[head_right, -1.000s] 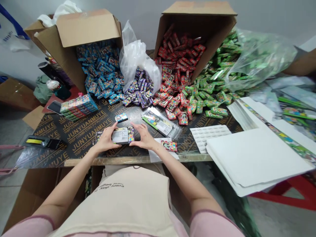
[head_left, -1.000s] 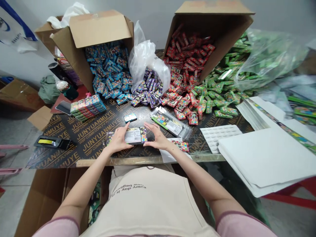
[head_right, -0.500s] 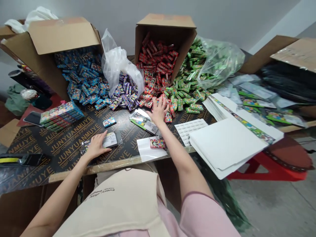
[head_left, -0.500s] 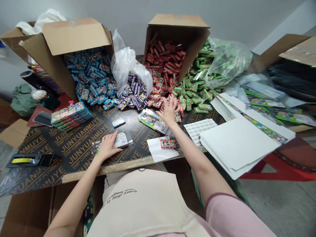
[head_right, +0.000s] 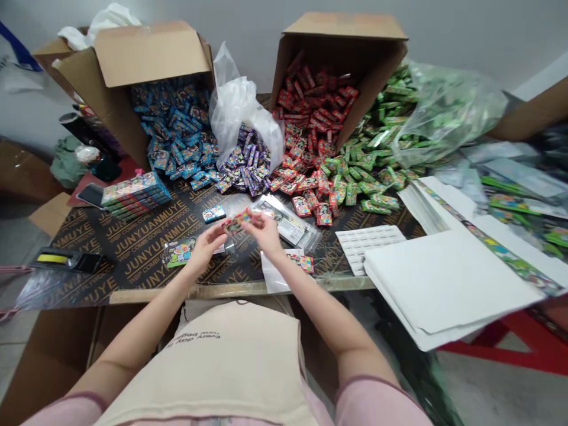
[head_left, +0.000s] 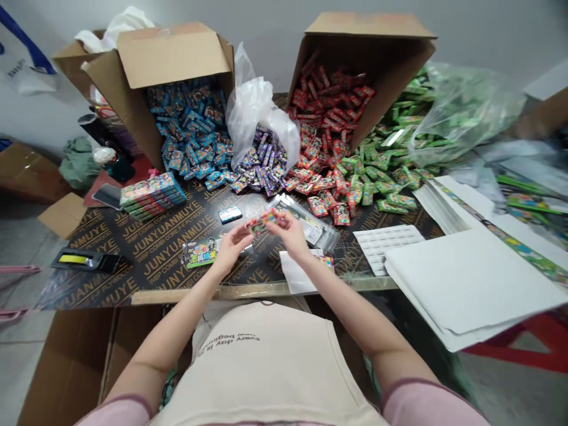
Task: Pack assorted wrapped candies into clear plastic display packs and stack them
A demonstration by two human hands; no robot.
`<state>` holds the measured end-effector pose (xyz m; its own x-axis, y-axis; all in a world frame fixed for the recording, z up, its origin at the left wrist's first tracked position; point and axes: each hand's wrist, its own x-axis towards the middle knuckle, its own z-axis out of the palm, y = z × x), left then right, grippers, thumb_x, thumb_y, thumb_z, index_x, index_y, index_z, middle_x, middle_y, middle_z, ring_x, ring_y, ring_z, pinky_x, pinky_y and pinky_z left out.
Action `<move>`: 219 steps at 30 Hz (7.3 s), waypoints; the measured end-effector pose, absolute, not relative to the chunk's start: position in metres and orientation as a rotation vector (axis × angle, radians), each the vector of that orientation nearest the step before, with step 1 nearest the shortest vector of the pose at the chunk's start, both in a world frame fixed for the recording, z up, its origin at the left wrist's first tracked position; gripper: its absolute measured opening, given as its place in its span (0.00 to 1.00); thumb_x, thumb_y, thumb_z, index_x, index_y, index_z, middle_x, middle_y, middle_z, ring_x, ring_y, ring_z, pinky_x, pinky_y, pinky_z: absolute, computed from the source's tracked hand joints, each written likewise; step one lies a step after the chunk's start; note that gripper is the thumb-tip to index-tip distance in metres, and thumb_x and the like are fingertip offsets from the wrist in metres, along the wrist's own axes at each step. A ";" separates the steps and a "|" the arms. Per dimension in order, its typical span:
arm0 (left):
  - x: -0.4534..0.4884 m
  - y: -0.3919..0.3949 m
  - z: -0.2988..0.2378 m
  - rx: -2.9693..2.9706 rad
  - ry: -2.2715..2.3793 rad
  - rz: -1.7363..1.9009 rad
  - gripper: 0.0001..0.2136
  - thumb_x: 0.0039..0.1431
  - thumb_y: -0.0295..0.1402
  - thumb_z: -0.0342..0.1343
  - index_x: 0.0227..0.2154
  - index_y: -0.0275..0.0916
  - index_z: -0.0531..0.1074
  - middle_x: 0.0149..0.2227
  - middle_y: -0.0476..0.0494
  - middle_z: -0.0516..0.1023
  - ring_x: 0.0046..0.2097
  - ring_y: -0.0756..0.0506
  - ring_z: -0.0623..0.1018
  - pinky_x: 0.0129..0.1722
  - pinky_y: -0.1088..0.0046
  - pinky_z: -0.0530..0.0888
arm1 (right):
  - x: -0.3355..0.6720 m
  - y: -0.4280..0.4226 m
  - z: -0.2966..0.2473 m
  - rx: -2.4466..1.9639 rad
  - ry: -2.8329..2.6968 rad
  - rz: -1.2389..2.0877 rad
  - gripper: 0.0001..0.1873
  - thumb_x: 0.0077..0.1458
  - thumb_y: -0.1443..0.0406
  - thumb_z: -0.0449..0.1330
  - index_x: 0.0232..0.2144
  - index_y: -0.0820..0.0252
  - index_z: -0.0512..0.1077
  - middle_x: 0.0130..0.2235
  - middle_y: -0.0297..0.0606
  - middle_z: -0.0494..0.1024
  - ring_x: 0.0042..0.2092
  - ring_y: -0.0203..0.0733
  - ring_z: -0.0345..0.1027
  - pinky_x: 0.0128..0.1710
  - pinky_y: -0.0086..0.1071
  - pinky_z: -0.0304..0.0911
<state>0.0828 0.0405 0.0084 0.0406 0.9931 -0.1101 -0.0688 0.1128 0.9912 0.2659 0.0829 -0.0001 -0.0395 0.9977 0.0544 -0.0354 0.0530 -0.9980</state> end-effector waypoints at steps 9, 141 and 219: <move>0.061 0.044 0.021 0.448 0.995 1.003 0.15 0.32 0.31 0.69 0.26 0.34 0.75 0.25 0.49 0.78 0.25 0.51 0.75 0.30 0.75 0.73 | 0.269 0.040 0.021 -0.944 -1.876 0.951 0.34 0.41 0.52 0.71 0.50 0.54 0.69 0.59 0.45 0.67 0.60 0.55 0.60 0.61 0.51 0.54; 0.100 0.027 0.018 0.510 0.867 0.946 0.20 0.32 0.40 0.73 0.29 0.35 0.76 0.25 0.47 0.77 0.25 0.51 0.74 0.29 0.76 0.71 | 0.254 0.036 -0.002 -0.838 -1.754 1.089 0.51 0.39 0.54 0.71 0.62 0.49 0.51 0.61 0.45 0.62 0.63 0.52 0.56 0.62 0.49 0.52; 0.061 0.072 0.067 1.480 1.220 0.995 0.08 0.39 0.36 0.68 0.21 0.36 0.79 0.21 0.45 0.78 0.25 0.48 0.74 0.27 0.73 0.69 | 0.254 0.062 0.042 -1.065 -1.298 1.165 0.07 0.45 0.59 0.67 0.23 0.56 0.79 0.25 0.32 0.79 0.27 0.39 0.71 0.31 0.35 0.68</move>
